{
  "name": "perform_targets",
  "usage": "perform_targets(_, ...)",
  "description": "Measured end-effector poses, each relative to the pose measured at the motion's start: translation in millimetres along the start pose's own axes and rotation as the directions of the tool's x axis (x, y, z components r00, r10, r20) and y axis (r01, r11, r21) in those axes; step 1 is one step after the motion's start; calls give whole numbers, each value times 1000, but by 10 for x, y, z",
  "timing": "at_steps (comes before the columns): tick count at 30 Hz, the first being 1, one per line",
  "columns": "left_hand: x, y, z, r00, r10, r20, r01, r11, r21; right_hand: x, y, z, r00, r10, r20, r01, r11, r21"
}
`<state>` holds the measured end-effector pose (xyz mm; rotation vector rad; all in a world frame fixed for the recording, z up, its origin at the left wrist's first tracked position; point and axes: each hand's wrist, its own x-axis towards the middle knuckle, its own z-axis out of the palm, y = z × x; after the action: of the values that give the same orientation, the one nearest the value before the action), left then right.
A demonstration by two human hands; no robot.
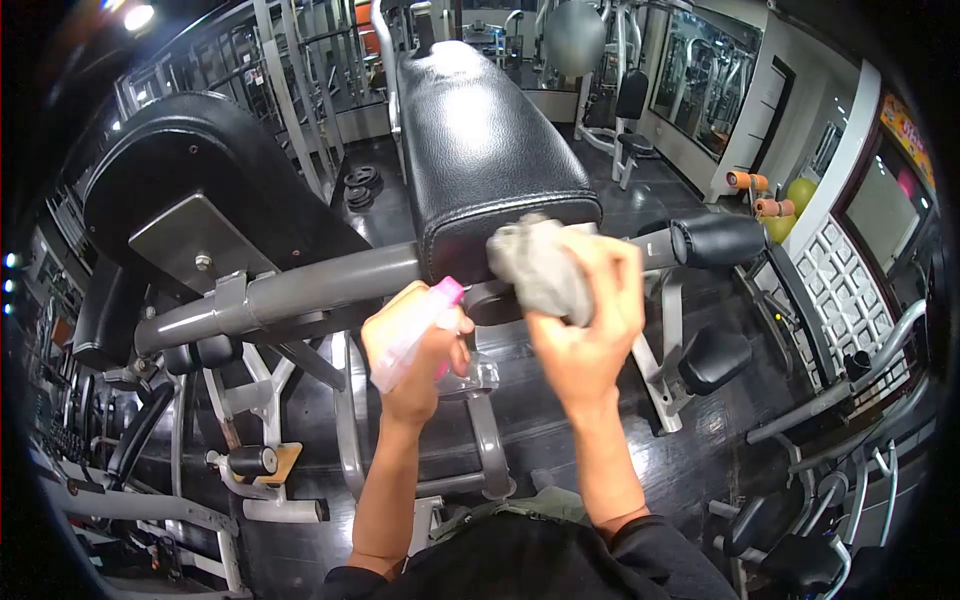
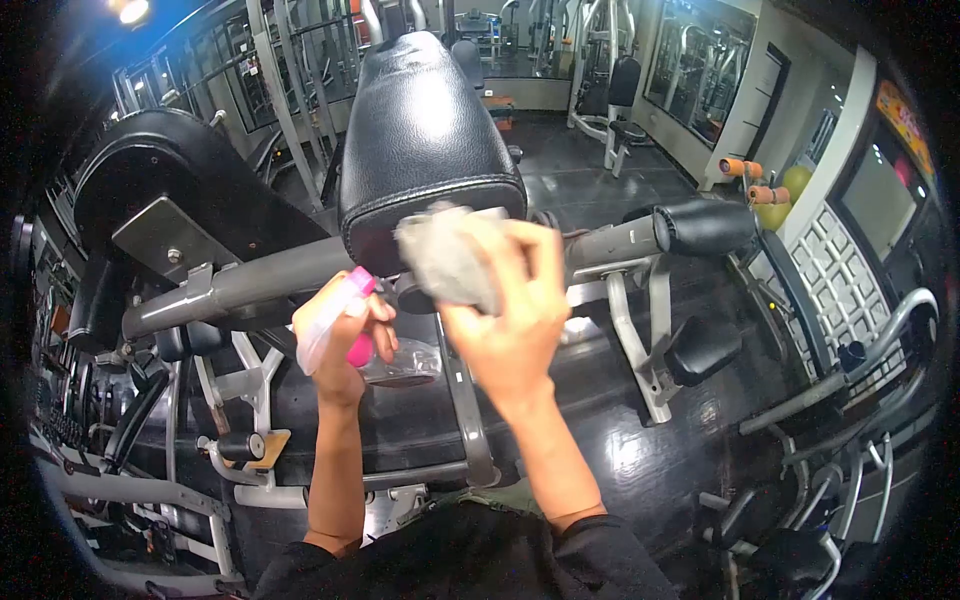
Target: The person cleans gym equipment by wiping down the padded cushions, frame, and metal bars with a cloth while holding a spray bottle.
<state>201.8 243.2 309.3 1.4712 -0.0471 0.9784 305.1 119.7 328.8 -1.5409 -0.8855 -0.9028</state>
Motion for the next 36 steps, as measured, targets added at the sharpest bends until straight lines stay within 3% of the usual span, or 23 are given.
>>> perform_targets(2,1,-35,-73,1000,-17,-20,13,980,-198,-69,-142,97,987,-73,147,75,997,-8)
perform_targets(6,9,4,-240,1000,-21,9,23,980,-198,-71,-3,34,984,-106,145,120,989,-85)
perform_targets(10,-13,-1,-344,999,-11,47,16,994,-106,26,217,13,990,-102,-94,98,994,-46)
perform_targets(14,-17,-3,-366,1000,2,17,0,993,-115,63,-35,217,986,-89,-138,80,995,-66)
perform_targets(18,-40,-33,-427,1000,-15,-24,9,975,-223,20,-378,386,973,-171,152,179,983,-43)
perform_targets(19,-44,-38,-438,999,-23,-30,15,970,-243,28,-360,357,974,-171,150,180,982,-48)
perform_targets(21,-38,-13,-459,1000,-6,-15,3,977,-215,62,-227,220,979,-157,133,171,980,-105)
perform_targets(23,-41,-9,-503,1000,-3,-1,3,985,-170,132,23,80,991,-128,-44,121,983,-139)
perform_targets(24,-41,-31,-510,1000,1,-2,-2,985,-175,181,100,3,995,-43,-94,30,990,-137)
perform_targets(26,-47,-90,-510,1000,-15,9,17,972,-234,256,164,-62,984,-20,-175,-4,991,-136)
perform_targets(28,-48,-116,-475,999,-20,25,25,971,-238,282,46,27,983,-41,-180,16,990,-140)
perform_targets(34,-79,-143,-440,997,-53,60,68,957,-281,-94,-364,351,990,-68,120,72,997,-32)
perform_targets(36,-92,-190,-466,996,-11,88,34,961,-275,-129,-250,219,983,-107,149,120,989,-85)
